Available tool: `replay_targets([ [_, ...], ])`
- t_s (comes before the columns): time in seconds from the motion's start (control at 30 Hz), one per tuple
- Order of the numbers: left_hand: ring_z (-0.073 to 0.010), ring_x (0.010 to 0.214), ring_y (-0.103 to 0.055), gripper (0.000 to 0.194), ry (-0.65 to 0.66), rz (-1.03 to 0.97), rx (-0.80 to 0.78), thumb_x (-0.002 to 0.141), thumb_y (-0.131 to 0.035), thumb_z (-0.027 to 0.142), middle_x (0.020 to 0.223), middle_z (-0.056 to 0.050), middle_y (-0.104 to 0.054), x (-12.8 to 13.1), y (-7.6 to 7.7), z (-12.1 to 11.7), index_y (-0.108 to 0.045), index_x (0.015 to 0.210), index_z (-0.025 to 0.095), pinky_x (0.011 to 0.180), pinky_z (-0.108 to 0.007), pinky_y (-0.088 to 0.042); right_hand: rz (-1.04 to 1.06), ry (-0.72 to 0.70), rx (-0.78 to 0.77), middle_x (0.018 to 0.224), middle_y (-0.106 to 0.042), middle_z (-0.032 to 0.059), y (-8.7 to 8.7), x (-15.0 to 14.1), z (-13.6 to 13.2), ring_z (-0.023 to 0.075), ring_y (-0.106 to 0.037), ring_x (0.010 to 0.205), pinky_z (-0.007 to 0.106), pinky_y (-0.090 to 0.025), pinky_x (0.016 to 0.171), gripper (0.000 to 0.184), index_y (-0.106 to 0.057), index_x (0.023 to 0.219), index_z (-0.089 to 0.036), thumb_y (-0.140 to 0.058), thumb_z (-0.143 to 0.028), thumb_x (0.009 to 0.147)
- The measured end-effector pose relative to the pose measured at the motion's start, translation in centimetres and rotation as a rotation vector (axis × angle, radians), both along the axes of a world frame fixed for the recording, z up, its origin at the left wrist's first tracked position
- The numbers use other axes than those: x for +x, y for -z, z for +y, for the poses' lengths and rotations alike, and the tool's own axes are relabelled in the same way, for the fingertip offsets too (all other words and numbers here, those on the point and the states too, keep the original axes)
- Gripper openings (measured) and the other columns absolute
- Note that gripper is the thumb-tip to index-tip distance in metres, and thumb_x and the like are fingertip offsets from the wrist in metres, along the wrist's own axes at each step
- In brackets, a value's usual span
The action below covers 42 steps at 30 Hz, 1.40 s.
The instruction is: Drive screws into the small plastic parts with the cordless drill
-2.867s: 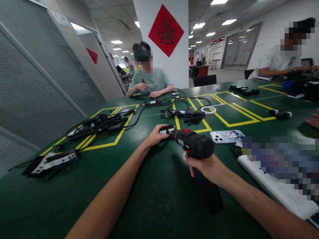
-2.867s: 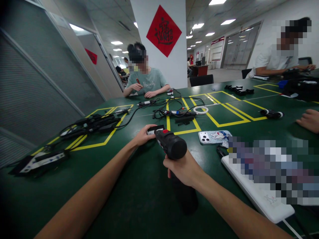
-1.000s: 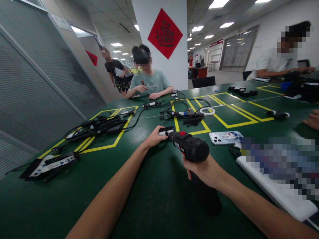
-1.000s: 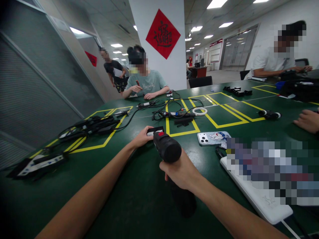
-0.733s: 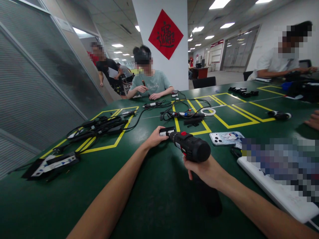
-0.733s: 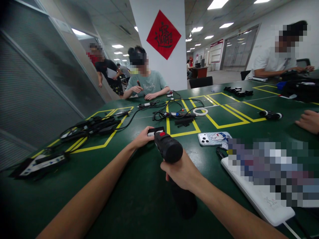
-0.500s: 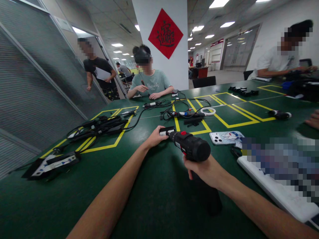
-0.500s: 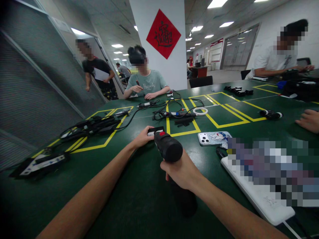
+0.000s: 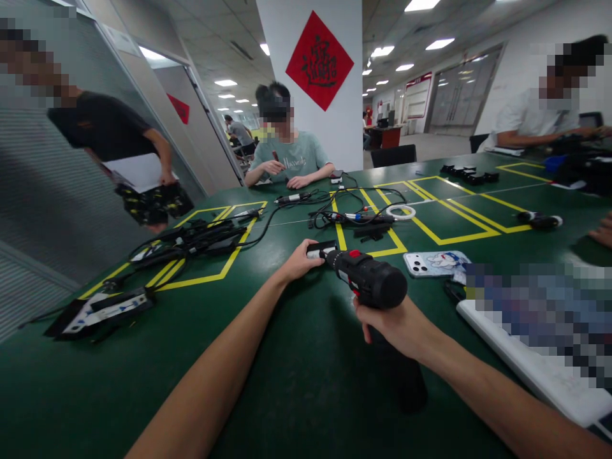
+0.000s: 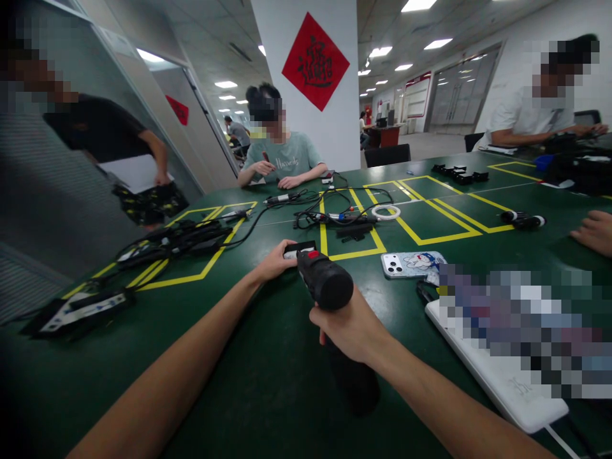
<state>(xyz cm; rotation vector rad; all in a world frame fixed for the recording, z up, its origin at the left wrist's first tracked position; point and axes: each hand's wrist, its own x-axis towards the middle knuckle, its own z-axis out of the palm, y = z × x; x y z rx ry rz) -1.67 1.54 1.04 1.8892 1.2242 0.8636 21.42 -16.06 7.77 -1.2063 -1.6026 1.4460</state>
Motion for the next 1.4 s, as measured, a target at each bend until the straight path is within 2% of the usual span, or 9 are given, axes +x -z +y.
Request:
replay_targets([
  [0.3,-0.0129,0.073,-0.052,0.052,-0.005,-0.004,-0.006,0.064,-0.065,0.029,0.090,-0.001,-0.054,0.0,0.0,0.0,-0.045,0.110,0.015,0.064,-0.024,-0.044,-0.030,0.007,-0.023,0.055,-0.055,-0.0023,-0.6,-0.1,-0.1,0.0119,-0.056,0.054,0.024,-0.041,0.058,0.005,-0.054,0.075,-0.017,-0.050,-0.019,0.074],
  [1.03,-0.0136,0.074,-0.052,0.052,-0.025,0.015,-0.012,0.063,-0.065,0.030,0.087,0.000,-0.054,0.1,-0.1,-0.1,-0.045,0.109,0.016,0.065,-0.025,-0.044,-0.009,0.001,-0.013,0.055,-0.055,-0.0024,-0.6,0.0,-0.1,0.0115,-0.055,0.052,0.024,-0.040,0.058,0.004,-0.053,0.075,-0.017,-0.050,-0.019,0.074],
  [1.2,-0.0142,0.076,-0.053,0.052,-0.024,0.023,0.006,0.064,-0.065,0.031,0.090,-0.001,-0.054,0.1,0.0,-0.1,-0.045,0.110,0.016,0.068,-0.026,-0.045,-0.027,0.010,-0.022,0.053,-0.055,-0.0020,-1.1,0.0,-0.4,0.0117,-0.055,0.053,0.023,-0.039,0.055,0.004,-0.053,0.074,-0.017,-0.050,-0.020,0.074],
  [1.4,-0.0148,0.078,-0.053,0.052,-0.014,0.025,0.012,0.064,-0.065,0.031,0.093,-0.001,-0.055,0.1,0.0,0.0,-0.046,0.110,0.016,0.070,-0.026,-0.045,-0.005,0.006,-0.021,0.055,-0.055,-0.0031,-0.8,-0.1,-0.3,0.0117,-0.056,0.052,0.024,-0.041,0.057,0.005,-0.054,0.076,-0.017,-0.051,-0.019,0.073],
])
